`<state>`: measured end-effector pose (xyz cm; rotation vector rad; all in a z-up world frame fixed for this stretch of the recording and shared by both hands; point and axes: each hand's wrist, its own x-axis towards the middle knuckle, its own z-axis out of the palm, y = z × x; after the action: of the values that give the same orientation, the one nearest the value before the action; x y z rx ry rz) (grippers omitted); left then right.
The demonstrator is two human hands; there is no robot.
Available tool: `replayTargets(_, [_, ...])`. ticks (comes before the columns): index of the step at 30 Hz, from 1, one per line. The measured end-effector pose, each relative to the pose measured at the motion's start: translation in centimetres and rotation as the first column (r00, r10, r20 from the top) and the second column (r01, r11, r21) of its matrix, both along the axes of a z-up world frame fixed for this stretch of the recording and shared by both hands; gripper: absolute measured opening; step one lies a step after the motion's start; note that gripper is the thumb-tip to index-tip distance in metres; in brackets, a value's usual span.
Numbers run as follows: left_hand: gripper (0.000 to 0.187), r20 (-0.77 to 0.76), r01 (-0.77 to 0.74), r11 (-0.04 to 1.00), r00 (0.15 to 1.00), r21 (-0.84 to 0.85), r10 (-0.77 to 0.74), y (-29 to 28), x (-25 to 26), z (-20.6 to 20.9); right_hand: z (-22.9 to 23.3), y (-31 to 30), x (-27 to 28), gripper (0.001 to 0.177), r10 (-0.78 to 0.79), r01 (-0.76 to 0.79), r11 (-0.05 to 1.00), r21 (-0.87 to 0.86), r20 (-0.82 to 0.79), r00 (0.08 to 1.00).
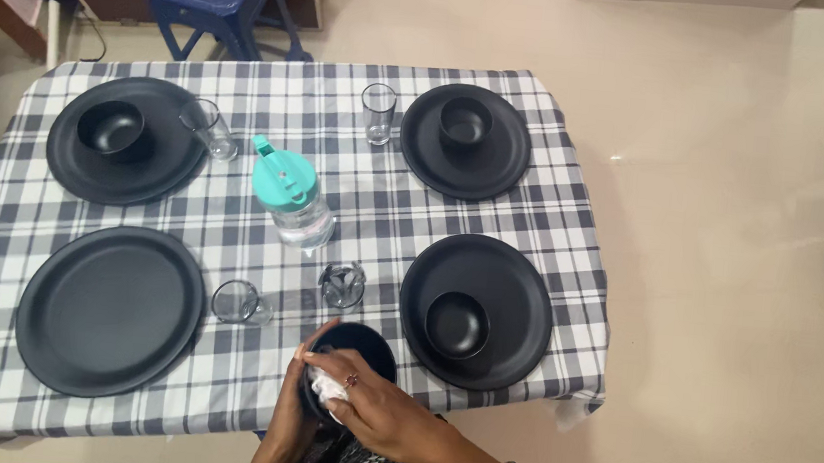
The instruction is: The person wipes down black bowls, plates, and clear drinking glasses with a white cloth, handling each item individually on a table set with a checkered tablecloth.
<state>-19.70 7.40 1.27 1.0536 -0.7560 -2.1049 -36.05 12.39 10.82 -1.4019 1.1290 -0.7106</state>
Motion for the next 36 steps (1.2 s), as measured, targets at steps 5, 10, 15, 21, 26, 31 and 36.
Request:
replayTargets(5, [0.072, 0.003, -0.082, 0.985, 0.997, 0.151, 0.083, 1.1, 1.2, 0.0, -0.9, 1.3, -0.9, 0.058, 0.236, -0.211, 0.968, 0.138, -0.202, 0.95])
replayTargets(10, [0.078, 0.107, -0.02, 0.965, 0.994, 0.26, -0.008, 2.5, 1.9, -1.1, -4.3, 2.1, 0.6, 0.051, 0.243, -0.365, 0.894, -0.259, -0.402, 0.883])
replayTargets(15, [0.091, -0.032, 0.065, 0.927, 0.998, 0.37, -0.058, 3.6, 3.5, -3.8, -5.3, 1.3, -0.2, 0.049, 0.352, -0.408, 0.91, -0.074, -0.38, 0.855])
replayTargets(21, [0.073, 0.068, 0.033, 0.929, 0.996, 0.37, -0.062, 4.7, 6.4, -7.2, -4.7, 1.3, 1.3, 0.047, 0.367, -0.465, 0.877, -0.123, -0.455, 0.811])
replayTargets(26, [0.05, 0.088, -0.542, 0.806, 0.838, 0.238, 0.538, 3.5, 13.5, -9.1, -5.5, 0.7, 0.8, 0.041, 0.218, -0.267, 0.963, -0.034, -0.484, 0.848])
replayTargets(31, [0.032, 0.249, -0.824, 0.563, 0.561, 0.07, 0.79, -4.4, 19.8, -11.0, -7.3, 1.1, -0.1, 0.045, 0.29, -0.277, 0.955, 0.11, -0.558, 0.778])
replayTargets(36, [0.033, 0.019, -0.856, 0.502, 0.508, 0.121, 0.861, -11.4, 22.9, -16.3, -9.5, 1.7, -1.8, 0.044, 0.254, -0.157, 0.963, 0.218, -0.548, 0.797])
